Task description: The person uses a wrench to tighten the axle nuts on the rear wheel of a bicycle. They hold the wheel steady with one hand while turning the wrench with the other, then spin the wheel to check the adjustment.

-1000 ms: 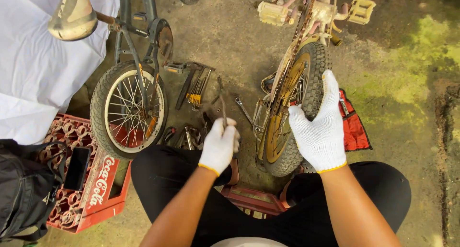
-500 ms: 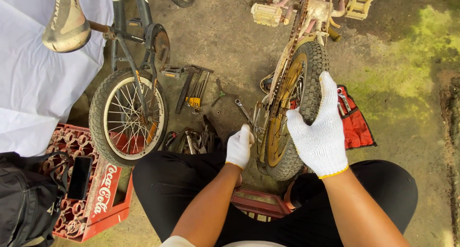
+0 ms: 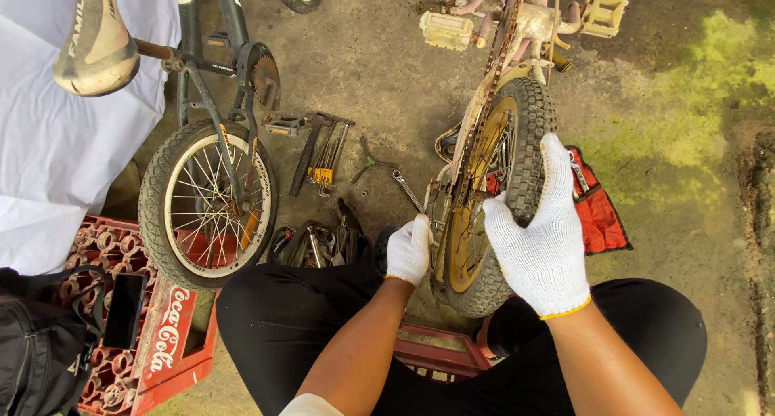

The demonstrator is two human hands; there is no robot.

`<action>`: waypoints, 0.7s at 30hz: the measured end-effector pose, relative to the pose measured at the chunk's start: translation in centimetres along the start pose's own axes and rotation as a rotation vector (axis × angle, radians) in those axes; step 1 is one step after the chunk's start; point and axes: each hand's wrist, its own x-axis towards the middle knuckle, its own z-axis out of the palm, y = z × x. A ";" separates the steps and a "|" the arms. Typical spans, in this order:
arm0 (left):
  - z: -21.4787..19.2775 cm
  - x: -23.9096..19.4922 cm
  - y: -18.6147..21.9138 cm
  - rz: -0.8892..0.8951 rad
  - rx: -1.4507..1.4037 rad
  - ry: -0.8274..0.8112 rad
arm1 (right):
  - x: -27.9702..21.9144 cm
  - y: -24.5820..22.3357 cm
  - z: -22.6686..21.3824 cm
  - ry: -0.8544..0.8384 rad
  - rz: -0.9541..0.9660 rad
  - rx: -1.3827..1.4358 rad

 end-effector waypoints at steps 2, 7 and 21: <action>0.1 -0.2 0.4 0.012 0.010 0.010 | -0.1 0.1 0.0 0.004 0.000 0.002; 0.3 0.8 -0.9 -0.002 0.054 0.033 | -0.1 -0.1 0.0 0.010 0.009 0.003; 0.7 -0.8 1.6 -0.066 0.245 0.054 | -0.2 -0.1 0.2 0.032 0.032 -0.004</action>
